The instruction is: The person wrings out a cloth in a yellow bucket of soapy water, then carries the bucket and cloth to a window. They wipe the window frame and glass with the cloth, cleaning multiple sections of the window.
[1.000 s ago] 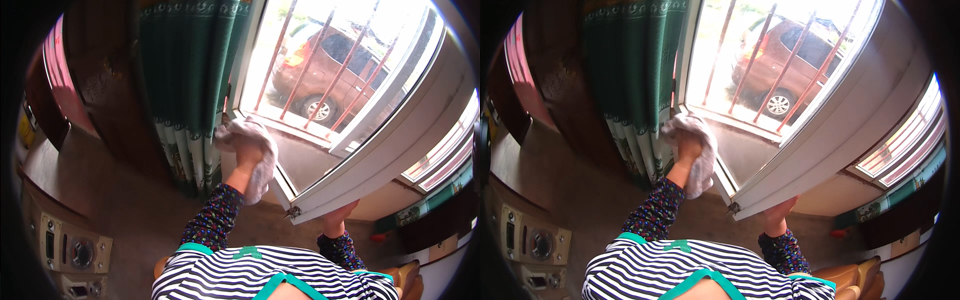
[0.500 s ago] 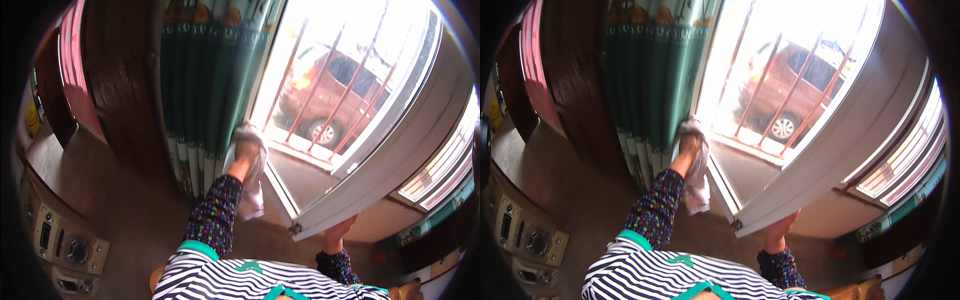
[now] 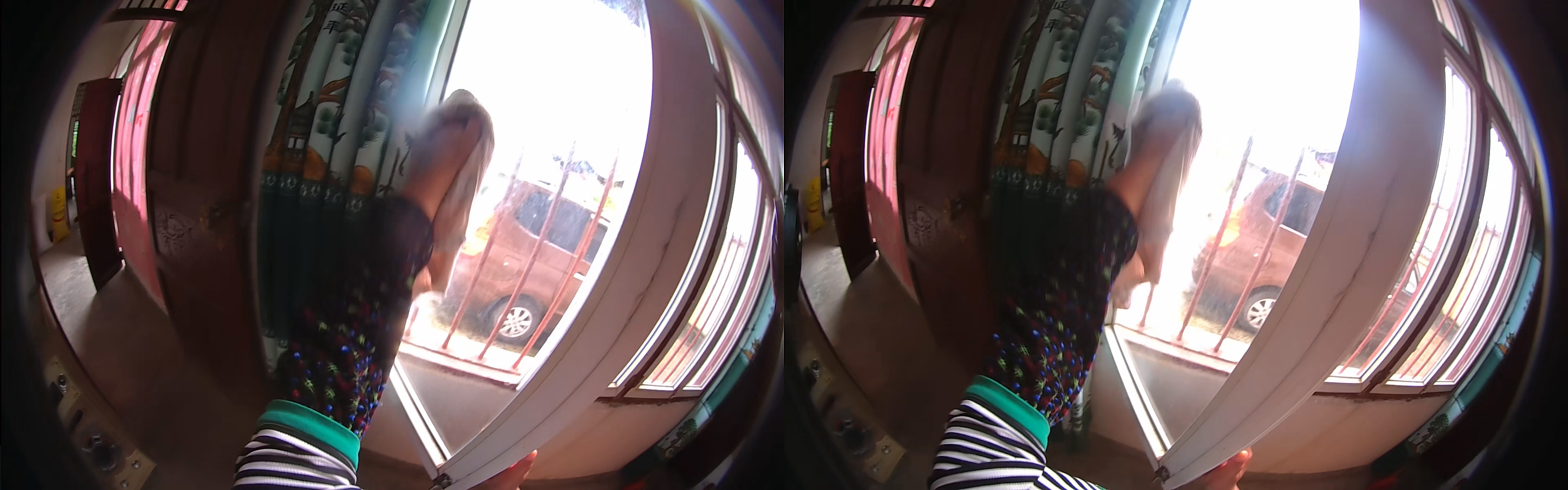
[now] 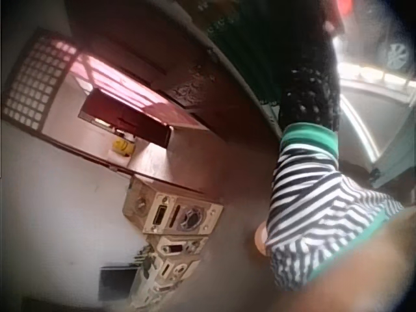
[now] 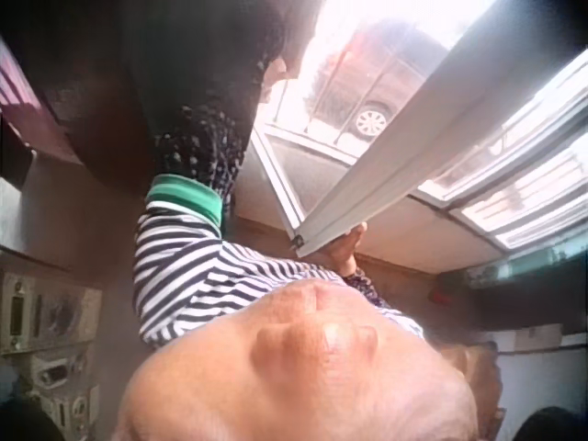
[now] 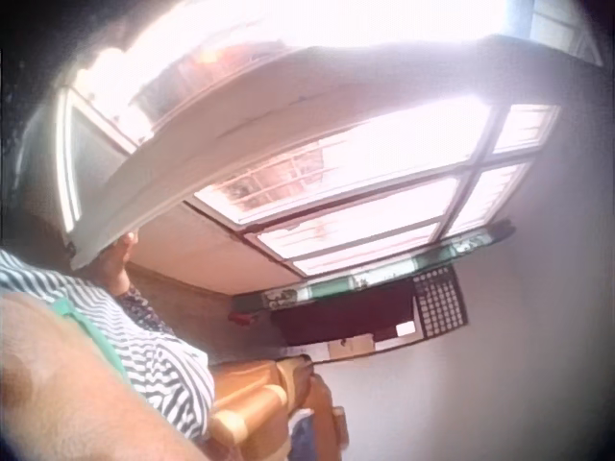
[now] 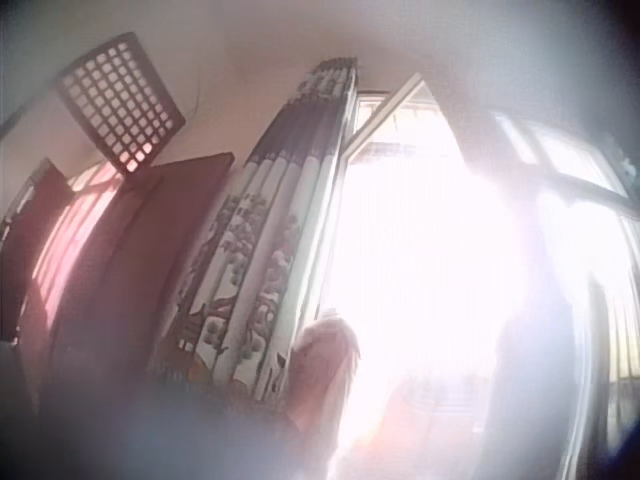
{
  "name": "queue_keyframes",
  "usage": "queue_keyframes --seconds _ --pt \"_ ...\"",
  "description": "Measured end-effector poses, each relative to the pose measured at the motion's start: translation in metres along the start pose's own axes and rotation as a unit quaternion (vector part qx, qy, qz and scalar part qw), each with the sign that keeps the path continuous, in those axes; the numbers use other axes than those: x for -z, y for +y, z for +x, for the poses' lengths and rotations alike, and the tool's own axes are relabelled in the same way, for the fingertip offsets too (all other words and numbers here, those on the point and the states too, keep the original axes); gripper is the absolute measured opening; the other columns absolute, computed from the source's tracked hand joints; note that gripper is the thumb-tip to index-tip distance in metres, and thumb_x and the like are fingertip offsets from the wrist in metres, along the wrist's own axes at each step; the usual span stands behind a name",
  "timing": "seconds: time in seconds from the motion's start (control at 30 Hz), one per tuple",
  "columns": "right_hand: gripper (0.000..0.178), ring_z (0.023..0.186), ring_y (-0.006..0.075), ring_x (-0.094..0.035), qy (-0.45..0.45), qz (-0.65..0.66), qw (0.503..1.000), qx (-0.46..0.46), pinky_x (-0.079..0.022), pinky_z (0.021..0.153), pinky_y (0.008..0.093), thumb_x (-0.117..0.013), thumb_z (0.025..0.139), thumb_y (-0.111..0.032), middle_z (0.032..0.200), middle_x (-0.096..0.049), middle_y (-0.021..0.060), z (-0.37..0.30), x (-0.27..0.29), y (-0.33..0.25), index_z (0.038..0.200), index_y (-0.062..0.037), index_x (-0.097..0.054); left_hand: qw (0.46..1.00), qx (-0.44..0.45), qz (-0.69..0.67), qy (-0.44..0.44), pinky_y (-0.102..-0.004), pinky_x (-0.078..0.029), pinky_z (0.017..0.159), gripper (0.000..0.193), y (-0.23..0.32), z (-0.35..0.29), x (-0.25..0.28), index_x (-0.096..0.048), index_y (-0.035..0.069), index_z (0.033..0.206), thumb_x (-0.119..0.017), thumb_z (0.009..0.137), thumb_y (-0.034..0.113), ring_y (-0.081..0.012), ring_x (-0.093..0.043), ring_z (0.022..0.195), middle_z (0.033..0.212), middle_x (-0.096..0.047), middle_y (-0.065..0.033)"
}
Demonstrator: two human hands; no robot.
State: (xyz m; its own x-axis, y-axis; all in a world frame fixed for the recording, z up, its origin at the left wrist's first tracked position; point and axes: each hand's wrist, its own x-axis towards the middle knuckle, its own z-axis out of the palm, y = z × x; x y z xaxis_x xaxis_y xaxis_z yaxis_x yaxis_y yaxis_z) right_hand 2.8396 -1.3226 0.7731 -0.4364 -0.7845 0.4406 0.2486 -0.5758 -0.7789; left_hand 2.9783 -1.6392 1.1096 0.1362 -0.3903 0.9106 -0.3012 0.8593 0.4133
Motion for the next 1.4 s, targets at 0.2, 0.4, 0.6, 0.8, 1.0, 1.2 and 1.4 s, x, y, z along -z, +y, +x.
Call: queue_keyframes --seconds 0.2,0.4,0.6,0.8,1.0,1.2,1.4 --pt "0.054 0.074 0.0160 -0.059 -0.011 -0.013 1.000 0.003 -0.049 0.062 0.0287 -0.038 0.091 -0.053 0.084 -0.060 0.0041 0.016 -0.004 -0.004 0.104 -0.0035 -0.054 0.983 -0.171 -0.044 0.050 -0.0379 -0.046 0.074 0.029 0.070 0.013 -0.019 -0.056 0.001 0.091 -0.041 0.087 0.025 -0.0324 -0.058 0.085 0.091 -0.059 -0.0194" --pt "0.056 0.078 0.0168 -0.059 0.000 -0.005 0.998 0.066 -0.049 0.065 0.0297 -0.037 0.091 -0.054 0.088 -0.061 0.0050 0.033 0.010 -0.016 0.105 -0.0027 -0.055 0.978 -0.200 -0.057 -0.013 -0.0355 -0.046 0.071 0.025 0.066 -0.139 -0.041 -0.057 0.001 0.090 -0.043 0.086 0.021 -0.0290 -0.058 0.082 0.090 -0.059 -0.0170" --pt "0.053 0.088 0.0196 -0.059 0.071 -0.004 0.993 0.097 -0.049 0.075 0.0338 -0.029 0.095 -0.046 0.101 -0.059 0.0082 0.043 0.040 0.000 0.114 -0.0020 -0.051 0.977 -0.165 -0.089 -0.104 -0.0332 -0.046 0.069 0.020 0.034 -0.284 -0.020 -0.057 0.001 0.089 -0.044 0.085 0.016 -0.0255 -0.058 0.079 0.088 -0.059 -0.0147" --pt "0.050 0.086 0.0187 -0.059 0.087 -0.129 0.982 0.103 -0.050 0.073 0.0325 -0.031 0.095 -0.044 0.097 -0.059 0.0071 0.042 0.080 0.014 0.111 -0.0012 -0.051 0.974 -0.206 -0.089 -0.016 -0.0308 -0.047 0.066 0.017 0.030 -0.144 -0.022 -0.057 0.001 0.089 -0.046 0.085 0.012 -0.0220 -0.058 0.077 0.087 -0.058 -0.0123" --pt "0.046 0.082 0.0179 -0.060 0.097 0.013 0.994 0.042 -0.051 0.067 0.0316 -0.035 0.095 -0.044 0.093 -0.059 0.0062 0.038 0.067 0.019 0.108 -0.0025 -0.051 0.979 -0.187 -0.077 0.037 -0.0285 -0.047 0.064 0.013 0.003 -0.018 0.010 -0.058 0.000 0.088 -0.047 0.084 0.007 -0.0186 -0.059 0.074 0.086 -0.058 -0.0099" --pt "0.048 0.082 0.0159 -0.059 0.126 0.041 0.990 0.039 -0.049 0.070 0.0321 -0.035 0.095 -0.044 0.088 -0.060 0.0068 0.056 0.041 -0.014 0.104 -0.0010 -0.053 0.936 -0.274 -0.220 -0.022 -0.0261 -0.047 0.061 0.010 0.060 -0.020 -0.017 -0.058 0.000 0.087 -0.049 0.083 0.003 -0.0151 -0.059 0.071 0.085 -0.058 -0.0075" --pt "0.044 0.076 0.0144 -0.057 0.115 -0.073 0.988 0.070 -0.048 0.065 0.0307 -0.034 0.096 -0.040 0.084 -0.059 0.0059 0.055 0.030 -0.026 0.100 -0.0016 -0.054 0.795 -0.390 -0.452 -0.104 -0.0238 -0.048 0.058 0.009 0.183 0.059 -0.052 -0.058 0.000 0.086 -0.050 0.082 -0.001 -0.0116 -0.059 0.068 0.084 -0.058 -0.0052"
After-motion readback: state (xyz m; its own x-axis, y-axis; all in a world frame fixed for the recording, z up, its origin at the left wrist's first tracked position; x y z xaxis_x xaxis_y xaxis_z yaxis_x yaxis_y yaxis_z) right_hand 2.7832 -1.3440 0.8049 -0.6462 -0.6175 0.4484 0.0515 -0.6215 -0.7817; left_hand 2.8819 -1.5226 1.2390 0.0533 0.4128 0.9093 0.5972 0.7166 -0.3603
